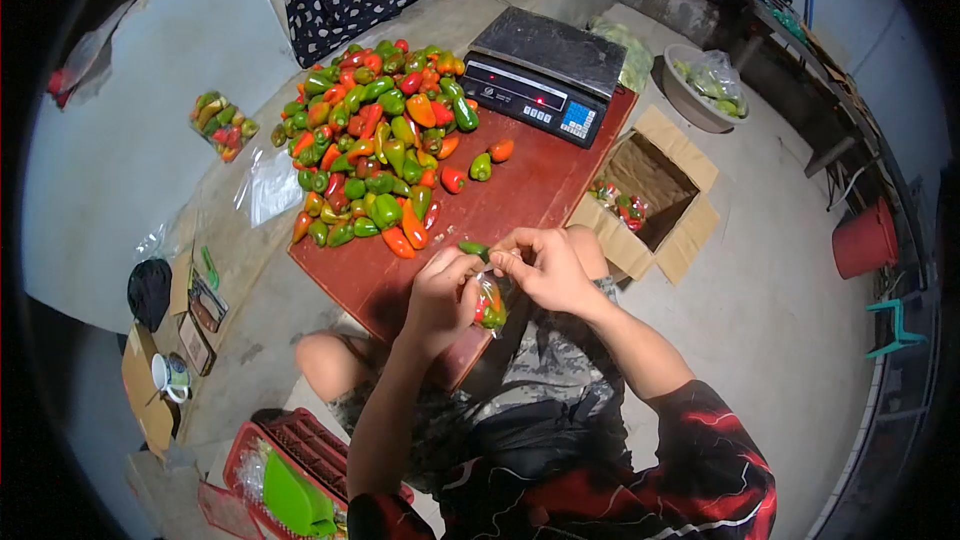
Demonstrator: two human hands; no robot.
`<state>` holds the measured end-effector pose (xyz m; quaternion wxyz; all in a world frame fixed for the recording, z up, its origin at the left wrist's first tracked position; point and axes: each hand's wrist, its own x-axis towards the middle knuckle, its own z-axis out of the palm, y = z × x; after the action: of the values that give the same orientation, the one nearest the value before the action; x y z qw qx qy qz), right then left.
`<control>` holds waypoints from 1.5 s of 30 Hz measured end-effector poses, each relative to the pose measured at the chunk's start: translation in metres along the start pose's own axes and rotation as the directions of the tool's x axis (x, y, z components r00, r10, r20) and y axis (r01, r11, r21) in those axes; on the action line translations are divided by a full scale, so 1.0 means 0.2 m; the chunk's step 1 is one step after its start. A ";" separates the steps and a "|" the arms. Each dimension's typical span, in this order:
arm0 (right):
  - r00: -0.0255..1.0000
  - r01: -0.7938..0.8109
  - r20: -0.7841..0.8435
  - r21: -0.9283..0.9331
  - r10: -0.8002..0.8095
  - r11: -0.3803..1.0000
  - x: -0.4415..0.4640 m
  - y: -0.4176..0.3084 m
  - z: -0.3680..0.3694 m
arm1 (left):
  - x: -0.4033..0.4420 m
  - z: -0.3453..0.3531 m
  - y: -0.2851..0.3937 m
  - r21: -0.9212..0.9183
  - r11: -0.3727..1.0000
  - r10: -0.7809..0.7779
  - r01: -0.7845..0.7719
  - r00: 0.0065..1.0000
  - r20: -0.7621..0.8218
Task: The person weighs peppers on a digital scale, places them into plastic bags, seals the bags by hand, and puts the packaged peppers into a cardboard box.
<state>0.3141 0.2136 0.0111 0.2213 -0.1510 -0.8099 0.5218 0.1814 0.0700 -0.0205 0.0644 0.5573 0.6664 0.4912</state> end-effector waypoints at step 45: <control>0.965 -0.101 0.263 0.459 -0.026 0.883 0.00 -0.15 -0.14 | 0.11 -0.30 0.13 -0.301 0.953 0.096 -0.020 0.966 0.239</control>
<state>0.3275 0.2234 0.0475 0.1323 -0.0389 -0.6789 0.7211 0.1539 0.0498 0.0385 0.2162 0.6185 0.5550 0.5126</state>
